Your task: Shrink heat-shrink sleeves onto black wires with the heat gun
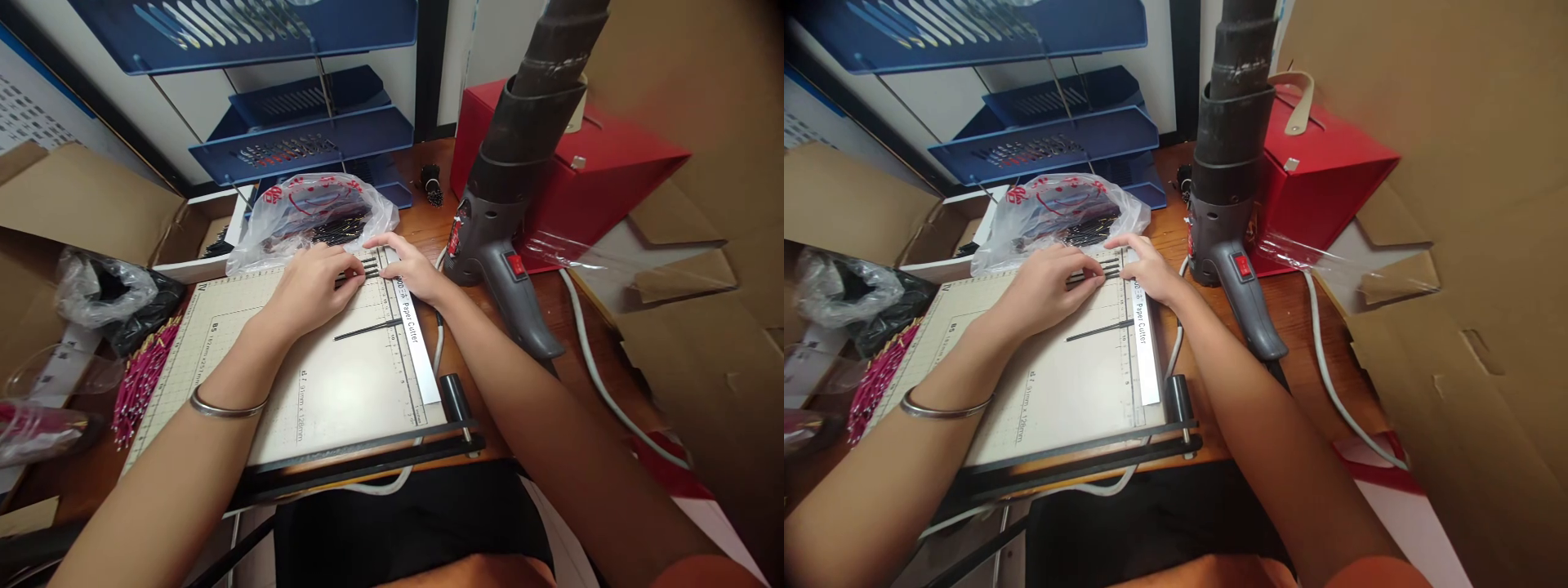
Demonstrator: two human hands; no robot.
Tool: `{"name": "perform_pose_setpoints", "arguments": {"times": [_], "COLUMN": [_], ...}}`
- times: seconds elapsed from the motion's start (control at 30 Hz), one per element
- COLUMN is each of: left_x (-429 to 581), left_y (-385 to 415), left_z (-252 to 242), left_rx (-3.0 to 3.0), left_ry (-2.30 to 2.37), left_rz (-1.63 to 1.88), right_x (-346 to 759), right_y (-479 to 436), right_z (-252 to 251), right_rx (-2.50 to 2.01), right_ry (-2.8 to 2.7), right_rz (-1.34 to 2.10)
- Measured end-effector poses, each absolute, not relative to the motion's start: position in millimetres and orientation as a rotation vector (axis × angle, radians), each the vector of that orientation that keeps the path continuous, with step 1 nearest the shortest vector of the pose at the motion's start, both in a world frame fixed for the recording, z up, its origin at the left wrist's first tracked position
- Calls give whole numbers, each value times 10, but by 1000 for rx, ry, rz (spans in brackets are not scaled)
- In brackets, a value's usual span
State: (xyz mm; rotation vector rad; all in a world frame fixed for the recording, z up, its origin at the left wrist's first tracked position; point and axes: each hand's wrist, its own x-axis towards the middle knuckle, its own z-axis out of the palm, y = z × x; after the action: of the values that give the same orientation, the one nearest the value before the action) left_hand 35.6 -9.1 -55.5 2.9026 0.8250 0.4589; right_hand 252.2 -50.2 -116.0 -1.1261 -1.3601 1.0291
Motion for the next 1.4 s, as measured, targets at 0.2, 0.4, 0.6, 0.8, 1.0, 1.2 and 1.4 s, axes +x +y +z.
{"name": "perform_pose_setpoints", "arguments": {"times": [0.2, 0.4, 0.6, 0.8, 1.0, 1.2, 1.4], "left_x": [356, 363, 366, 373, 420, 449, 429], "left_y": [-89, -112, -117, -205, -400, -452, -424], "left_z": [-546, -512, -522, -457, -308, -320, -328], "left_rx": [2897, 2910, 2904, 2837, 2754, 2647, 2631], "left_ry": [808, 835, 845, 798, 483, 336, 393], "left_rz": [451, 438, 440, 628, 527, 391, 299], "right_x": [2492, 2480, 2456, 2452, 2468, 2458, 2477], "right_y": [-513, -512, -516, -542, -539, -559, -546], "right_z": [-1178, -1140, -1137, -1107, -1120, -1103, -1119], "right_rx": [-1135, -1151, -1176, -1190, -1202, -1211, -1202], "right_ry": [-1349, -1347, -1319, -1326, -1366, -1357, -1377], "right_rz": [1008, 1012, 1006, 996, 968, 969, 954]}}
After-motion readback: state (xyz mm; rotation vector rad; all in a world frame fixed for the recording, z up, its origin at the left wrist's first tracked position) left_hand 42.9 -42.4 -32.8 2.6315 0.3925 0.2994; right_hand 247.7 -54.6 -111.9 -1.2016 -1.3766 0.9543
